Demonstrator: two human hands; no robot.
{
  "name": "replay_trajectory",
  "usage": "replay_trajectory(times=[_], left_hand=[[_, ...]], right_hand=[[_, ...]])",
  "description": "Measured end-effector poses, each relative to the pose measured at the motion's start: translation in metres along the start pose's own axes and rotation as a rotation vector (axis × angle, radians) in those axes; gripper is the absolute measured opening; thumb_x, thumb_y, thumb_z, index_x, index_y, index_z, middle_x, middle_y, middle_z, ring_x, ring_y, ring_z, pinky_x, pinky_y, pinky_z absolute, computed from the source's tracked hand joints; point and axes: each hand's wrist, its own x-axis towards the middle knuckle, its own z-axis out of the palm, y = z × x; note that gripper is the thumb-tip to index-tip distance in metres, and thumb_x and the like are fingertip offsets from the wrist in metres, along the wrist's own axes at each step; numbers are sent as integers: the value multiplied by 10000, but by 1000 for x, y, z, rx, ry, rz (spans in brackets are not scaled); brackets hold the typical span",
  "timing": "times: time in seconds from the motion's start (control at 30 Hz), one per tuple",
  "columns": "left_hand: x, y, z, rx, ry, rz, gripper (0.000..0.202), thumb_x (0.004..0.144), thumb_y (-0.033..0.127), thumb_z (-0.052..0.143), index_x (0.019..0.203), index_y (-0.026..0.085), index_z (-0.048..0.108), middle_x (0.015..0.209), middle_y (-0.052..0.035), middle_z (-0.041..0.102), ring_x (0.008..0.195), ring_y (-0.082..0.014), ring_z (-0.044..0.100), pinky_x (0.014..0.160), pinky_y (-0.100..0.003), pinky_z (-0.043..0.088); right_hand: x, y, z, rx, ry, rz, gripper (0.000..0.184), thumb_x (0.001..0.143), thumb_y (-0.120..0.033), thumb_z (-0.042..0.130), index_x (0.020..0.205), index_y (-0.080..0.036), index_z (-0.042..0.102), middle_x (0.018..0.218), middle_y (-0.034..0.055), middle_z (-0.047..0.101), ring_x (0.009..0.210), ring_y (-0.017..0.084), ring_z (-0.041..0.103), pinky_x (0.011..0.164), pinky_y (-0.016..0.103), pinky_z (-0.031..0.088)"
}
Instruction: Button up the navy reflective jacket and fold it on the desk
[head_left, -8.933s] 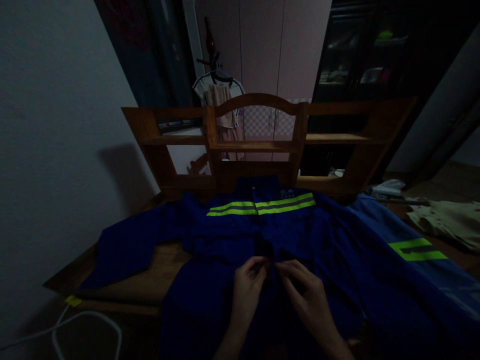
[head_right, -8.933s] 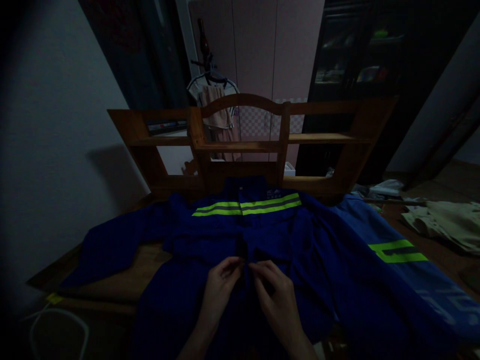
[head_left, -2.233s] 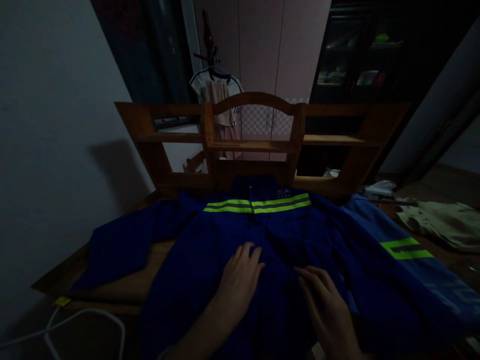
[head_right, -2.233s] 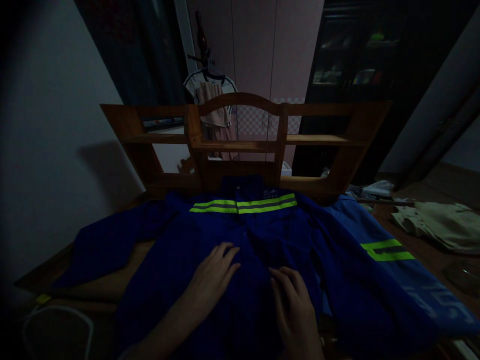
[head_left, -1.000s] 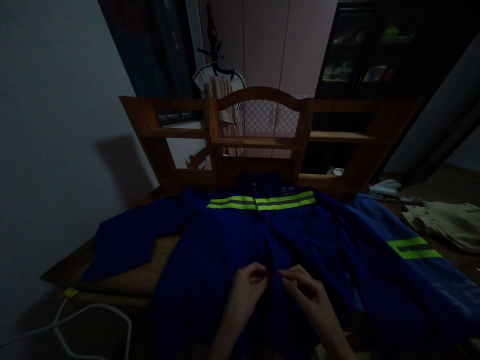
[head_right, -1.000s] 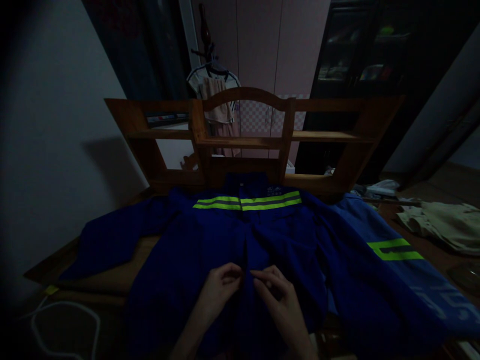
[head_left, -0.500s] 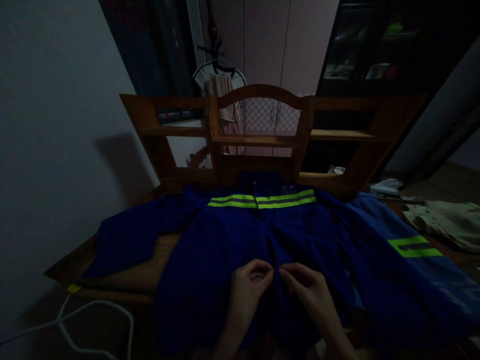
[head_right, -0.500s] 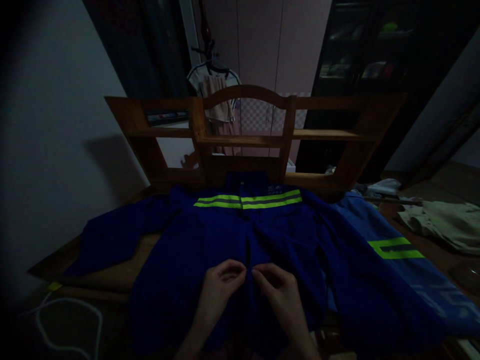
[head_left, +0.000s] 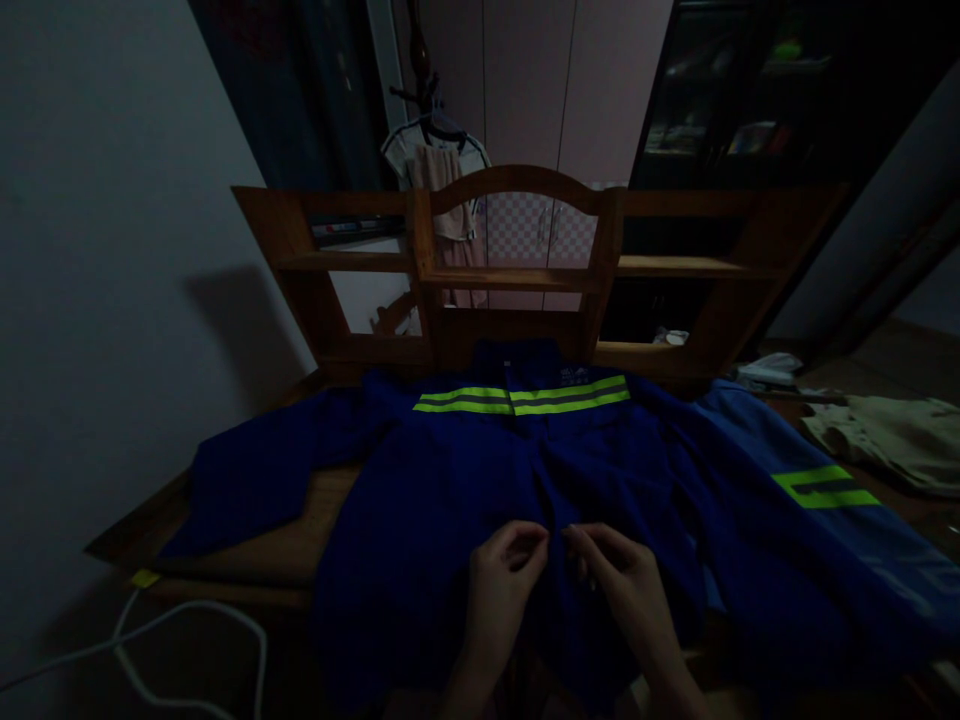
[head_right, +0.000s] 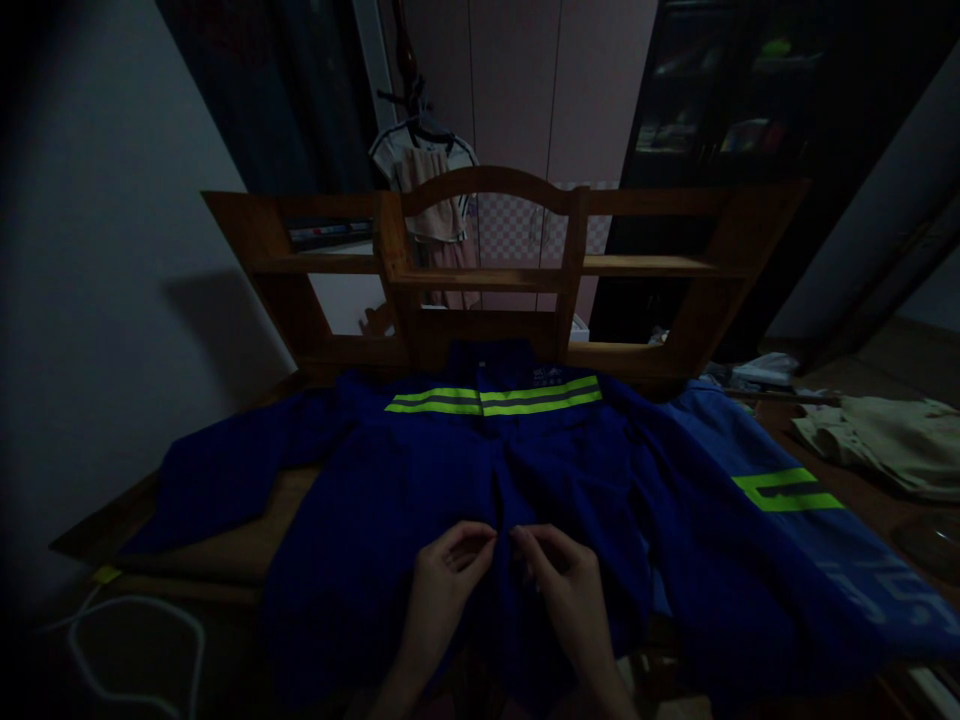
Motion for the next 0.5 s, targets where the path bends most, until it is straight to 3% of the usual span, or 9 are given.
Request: replay_trajectory(times=[0.33,0.5], left_hand=[[1,7,10,14,-25,49,134,819,224,597,929,193,669,938,-23,664,894,-156,634,806,-236,511],[-2,5,12,-48,-26,-3,168,820,228,594,963,171,659,972,-52,663,915,-172,633,828,-256,511]], right_hand=[[6,5,-6,98,-92,-29,370,882,-505,668,883,-141,598,734,4,518,632,134,469,564,191,369],[8,12,-9,121,-152,-23,346,874,-472,687,872,-144,576,728,2,517,622,130,470,550,183,372]])
